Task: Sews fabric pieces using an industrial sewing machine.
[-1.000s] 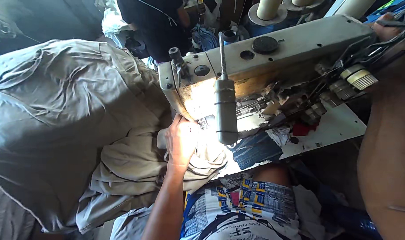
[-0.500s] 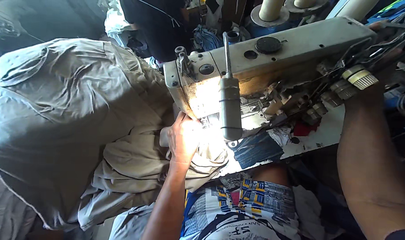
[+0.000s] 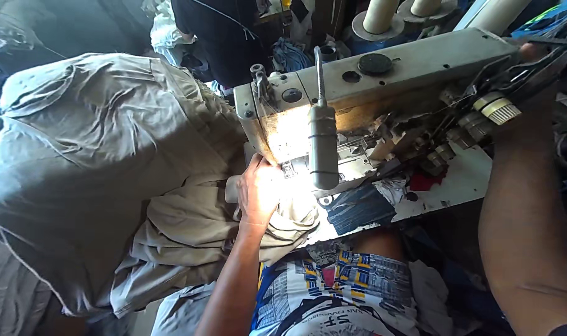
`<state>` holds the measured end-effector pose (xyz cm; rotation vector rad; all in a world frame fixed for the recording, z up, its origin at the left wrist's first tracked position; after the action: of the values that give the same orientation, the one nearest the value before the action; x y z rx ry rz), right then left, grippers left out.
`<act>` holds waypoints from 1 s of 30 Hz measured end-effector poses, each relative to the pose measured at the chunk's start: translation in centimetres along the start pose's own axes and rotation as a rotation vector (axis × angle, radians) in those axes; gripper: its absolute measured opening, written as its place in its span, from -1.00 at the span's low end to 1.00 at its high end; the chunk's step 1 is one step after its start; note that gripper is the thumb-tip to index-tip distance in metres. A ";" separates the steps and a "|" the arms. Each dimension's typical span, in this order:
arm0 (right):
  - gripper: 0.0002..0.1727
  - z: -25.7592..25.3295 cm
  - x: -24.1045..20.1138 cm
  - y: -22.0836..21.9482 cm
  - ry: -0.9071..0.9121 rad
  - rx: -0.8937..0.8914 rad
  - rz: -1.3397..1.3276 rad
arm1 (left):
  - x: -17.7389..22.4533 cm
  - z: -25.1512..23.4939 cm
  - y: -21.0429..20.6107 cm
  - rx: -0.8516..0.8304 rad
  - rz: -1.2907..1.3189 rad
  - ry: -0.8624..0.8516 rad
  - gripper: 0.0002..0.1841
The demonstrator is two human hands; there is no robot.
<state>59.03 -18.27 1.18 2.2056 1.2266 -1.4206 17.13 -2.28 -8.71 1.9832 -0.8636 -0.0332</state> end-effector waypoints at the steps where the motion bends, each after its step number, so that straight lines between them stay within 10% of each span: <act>1: -0.70 -0.1 0.6 0.2 0.063 -0.084 -0.014 | 0.0 0.0 0.0 0.000 0.009 -0.001 -0.81; 7: -0.56 -0.2 2.8 1.4 0.144 -0.202 -0.116 | -0.1 0.0 -0.1 -0.028 0.018 -0.019 -0.84; 14: -0.52 9.0 2.0 3.3 -0.007 0.364 0.013 | 0.2 -0.2 -0.1 -0.013 -0.053 -0.044 -0.86; 18: -0.80 19.9 4.3 -4.7 0.006 0.008 0.031 | 0.3 -0.2 0.1 -0.015 -0.058 0.001 -0.83; 22: -0.53 24.8 7.4 -13.9 -0.019 -0.451 0.414 | 0.2 -0.2 0.0 -0.017 -0.040 0.042 -0.77; 30: -0.79 30.2 8.4 -19.5 0.028 -0.592 0.362 | -0.4 -1.1 0.1 -0.138 -0.016 -0.038 -0.71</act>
<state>26.61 -19.89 -16.47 1.9005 1.0148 -0.7632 17.13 -1.22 -8.10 1.8657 -0.8472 -0.1368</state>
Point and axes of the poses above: each hand's wrist, its own z-axis away from the middle knuckle, its own y-axis out of the back of the hand, x = y × z, the point moved 4 cm from there along -z, towards the middle knuckle, and after that the axes turned 2 degrees about x, right-handed, at the moved point
